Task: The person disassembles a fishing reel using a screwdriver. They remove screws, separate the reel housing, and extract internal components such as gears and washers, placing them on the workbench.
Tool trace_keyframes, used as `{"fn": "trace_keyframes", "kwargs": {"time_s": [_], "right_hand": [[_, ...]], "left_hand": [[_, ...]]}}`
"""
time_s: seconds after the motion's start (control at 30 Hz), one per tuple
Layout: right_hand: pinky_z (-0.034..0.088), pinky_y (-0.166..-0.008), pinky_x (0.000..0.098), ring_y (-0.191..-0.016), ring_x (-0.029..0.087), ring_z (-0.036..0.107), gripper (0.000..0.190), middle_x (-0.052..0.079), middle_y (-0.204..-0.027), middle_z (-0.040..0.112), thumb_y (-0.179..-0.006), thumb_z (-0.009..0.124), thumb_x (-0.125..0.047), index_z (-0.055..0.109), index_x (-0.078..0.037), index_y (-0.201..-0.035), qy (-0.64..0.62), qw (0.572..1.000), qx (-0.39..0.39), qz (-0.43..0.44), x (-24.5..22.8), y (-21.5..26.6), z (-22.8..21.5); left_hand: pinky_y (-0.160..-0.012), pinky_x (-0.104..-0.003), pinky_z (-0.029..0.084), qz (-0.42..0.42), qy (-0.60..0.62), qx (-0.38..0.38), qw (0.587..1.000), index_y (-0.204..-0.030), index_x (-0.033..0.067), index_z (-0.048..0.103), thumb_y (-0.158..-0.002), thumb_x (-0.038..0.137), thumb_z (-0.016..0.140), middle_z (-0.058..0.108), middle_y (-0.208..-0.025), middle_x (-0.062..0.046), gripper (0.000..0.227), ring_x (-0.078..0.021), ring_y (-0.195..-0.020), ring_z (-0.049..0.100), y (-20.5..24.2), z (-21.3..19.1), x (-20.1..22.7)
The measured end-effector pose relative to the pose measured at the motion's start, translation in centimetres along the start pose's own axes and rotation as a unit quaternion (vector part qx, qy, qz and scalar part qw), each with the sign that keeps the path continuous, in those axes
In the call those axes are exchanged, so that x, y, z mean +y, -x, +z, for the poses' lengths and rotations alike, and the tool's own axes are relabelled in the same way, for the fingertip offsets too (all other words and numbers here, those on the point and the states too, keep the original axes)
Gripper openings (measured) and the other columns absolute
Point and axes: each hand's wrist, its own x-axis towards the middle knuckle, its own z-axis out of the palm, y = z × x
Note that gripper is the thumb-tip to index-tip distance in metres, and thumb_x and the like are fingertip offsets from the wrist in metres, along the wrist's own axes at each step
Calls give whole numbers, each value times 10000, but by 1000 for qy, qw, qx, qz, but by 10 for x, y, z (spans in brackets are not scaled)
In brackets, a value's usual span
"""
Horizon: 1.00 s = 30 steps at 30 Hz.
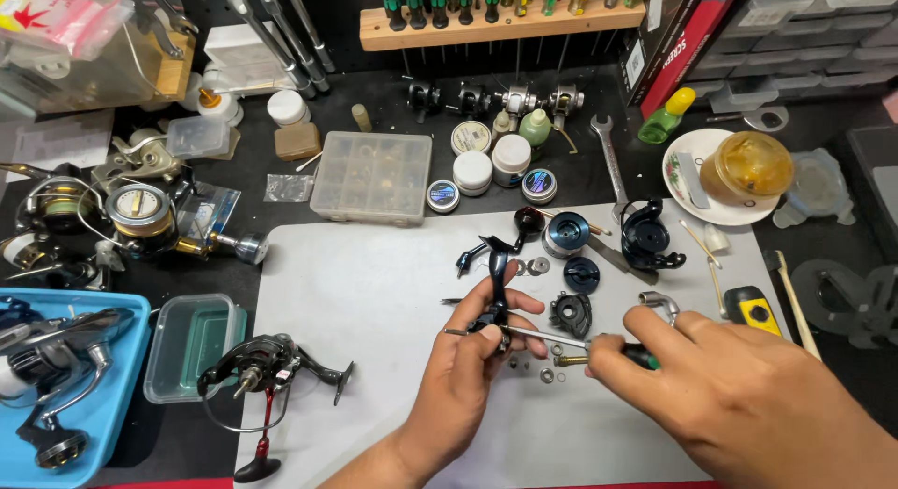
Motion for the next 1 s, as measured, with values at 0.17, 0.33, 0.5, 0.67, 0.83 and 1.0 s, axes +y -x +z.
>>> {"fn": "trace_keyframes", "kwargs": {"time_s": [0.17,0.33,0.5,0.67,0.83,1.0], "right_hand": [[543,-630,388,-705,234,639,449,41,-838,594,-1010,519,-518,581,-118,-1204,-24,999,-25,18,-3,-4,17],[514,-637,383,-714,230,586,461,-7,-756,524,-1072,468,-570,541,-184,-830,15,999,-43,20,1,-17,13],[447,-458,407,-502,252,644,385,-18,-921,536,-815,547,-60,516,-315,-1101,32,995,-52,75,-2,-13,19],[473,-618,389,-697,233,590,359,0,-752,528,-1027,552,-542,607,-187,-1003,54,997,5,58,0,-21,16],[471,-614,393,-738,254,567,308,10,-832,513,-1029,503,-531,558,-229,-1009,54,997,-39,50,1,-17,12],[481,-596,361,-729,217,598,208,-27,-814,528,-1035,518,-397,587,-228,-1137,69,995,-5,77,-2,-14,15]], "left_hand": [[-868,-328,545,-10,10,4,1000,-1520,2,426,-953,201,402,612,-1172,-137,601,-212,-856,642,-6,-7,2],[-856,-316,537,-23,19,15,999,-1528,18,437,-953,179,389,633,-1156,-116,599,-203,-850,657,-10,-13,1],[-864,-302,530,-21,0,5,1000,-1533,0,419,-966,161,381,631,-1160,-96,591,-175,-823,657,-14,-15,9],[-868,-300,521,-25,-9,-6,1000,-1535,33,429,-970,167,377,628,-1170,-93,584,-172,-832,645,-16,-15,9],[-853,-293,509,-29,-7,-7,1000,-1531,32,430,-971,151,361,617,-1167,-83,577,-156,-825,618,-15,-14,10],[-834,-284,492,-54,20,3,998,-1530,34,444,-934,158,380,629,-1154,-75,611,-143,-783,609,-16,-12,13]]}}
